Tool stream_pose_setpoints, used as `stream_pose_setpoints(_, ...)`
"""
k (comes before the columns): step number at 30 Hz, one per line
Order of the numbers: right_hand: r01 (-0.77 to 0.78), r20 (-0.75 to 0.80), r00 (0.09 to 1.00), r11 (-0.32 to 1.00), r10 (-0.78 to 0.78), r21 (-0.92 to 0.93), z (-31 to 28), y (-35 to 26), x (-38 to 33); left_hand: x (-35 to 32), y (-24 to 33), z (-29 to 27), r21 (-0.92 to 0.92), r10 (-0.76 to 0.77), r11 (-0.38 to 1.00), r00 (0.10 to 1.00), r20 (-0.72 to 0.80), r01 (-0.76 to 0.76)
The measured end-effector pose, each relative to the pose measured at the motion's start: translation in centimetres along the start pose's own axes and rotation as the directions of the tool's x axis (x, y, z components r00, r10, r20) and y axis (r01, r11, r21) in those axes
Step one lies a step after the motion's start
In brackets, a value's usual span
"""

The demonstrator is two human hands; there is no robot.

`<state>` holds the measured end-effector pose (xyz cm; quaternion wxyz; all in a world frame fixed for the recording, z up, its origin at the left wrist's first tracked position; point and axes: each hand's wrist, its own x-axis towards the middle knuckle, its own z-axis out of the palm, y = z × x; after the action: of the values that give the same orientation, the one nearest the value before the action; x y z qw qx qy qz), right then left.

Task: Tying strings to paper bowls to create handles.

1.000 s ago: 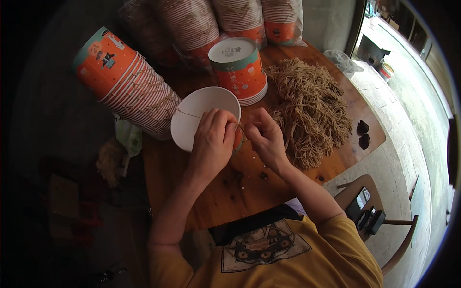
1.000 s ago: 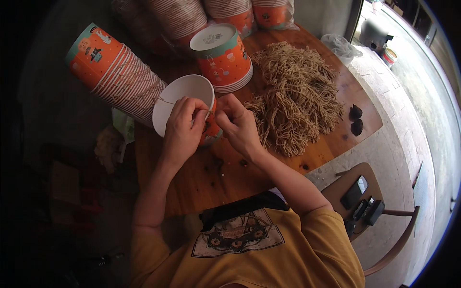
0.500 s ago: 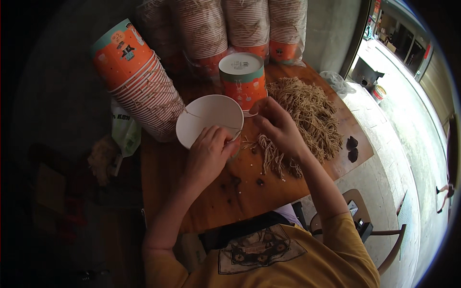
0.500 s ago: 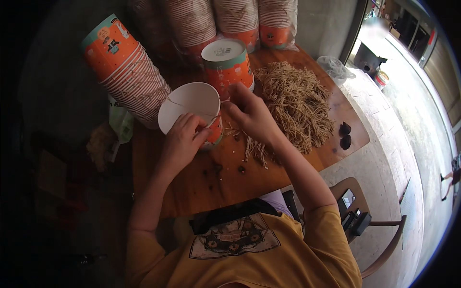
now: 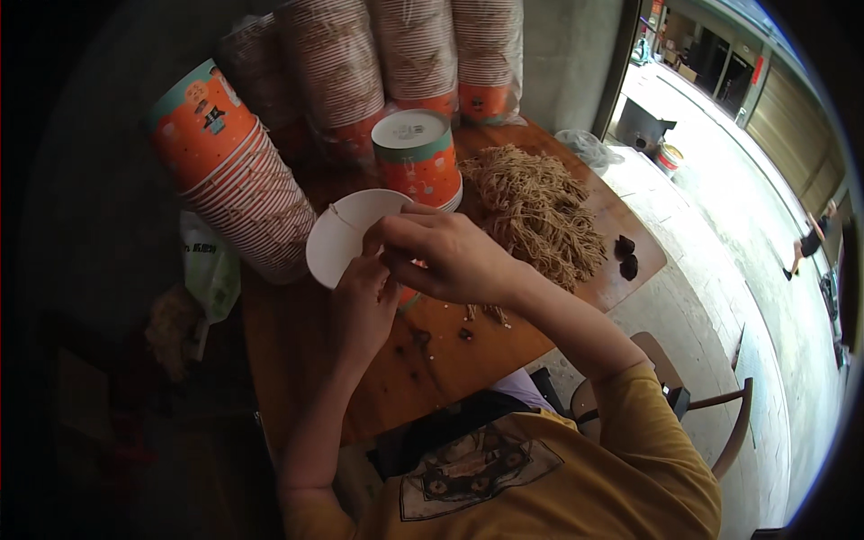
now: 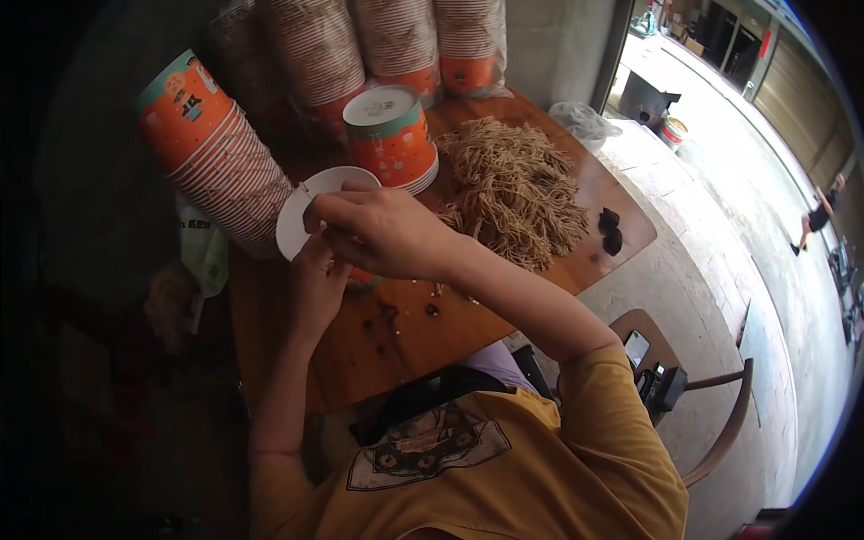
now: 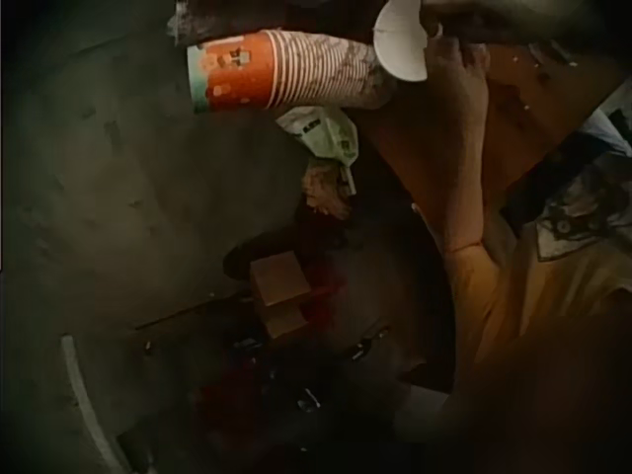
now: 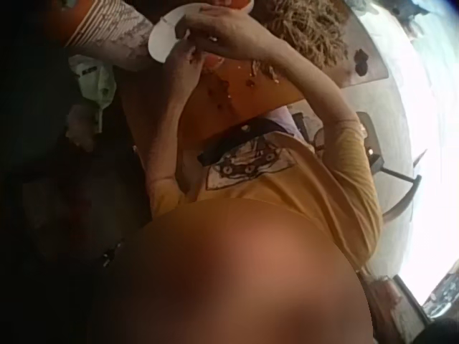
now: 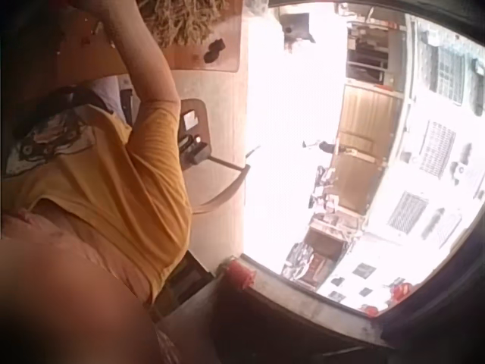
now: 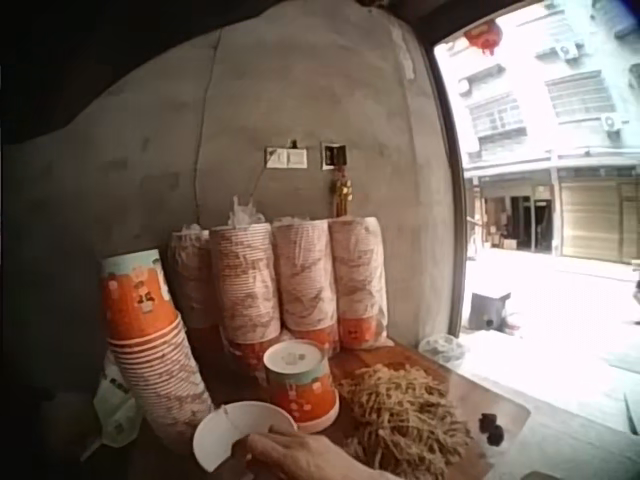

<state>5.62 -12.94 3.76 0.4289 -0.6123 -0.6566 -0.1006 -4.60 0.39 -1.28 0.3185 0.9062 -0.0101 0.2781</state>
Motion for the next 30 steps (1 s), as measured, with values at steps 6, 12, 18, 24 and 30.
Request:
stream_pose_setpoints(6,0.009,-0.089,0.996,0.999,-0.006,0.037,0.4,0.4,-0.5,-0.5,-0.2,0.6,0.029,-0.024,0.999,1.0,-0.008,0.024)
stream_pose_setpoints(12,0.019,-0.133,0.991,0.991,-0.001,0.132,0.6,0.6,-0.8,-0.6,-0.2,-0.3,0.189,-0.014,0.982,1.0,0.01,0.012)
stream_pose_setpoints(18,-0.132,-0.118,0.956,0.755,0.267,0.642,0.4,0.4,-0.9,-1.5,-0.4,0.0,0.194,0.013,0.981,1.0,-0.01,-0.011)
stream_pose_setpoints(24,-0.253,0.014,0.957,0.805,0.291,0.537,0.2,0.8,0.3,-2.1,-0.6,0.6,0.188,0.068,0.981,0.994,-0.087,-0.051)
stream_pose_setpoints(30,-0.25,0.019,0.96,0.827,0.279,0.503,-0.5,-0.9,0.5,-2.4,-0.4,0.7,0.222,0.042,0.975,0.994,-0.098,-0.019)
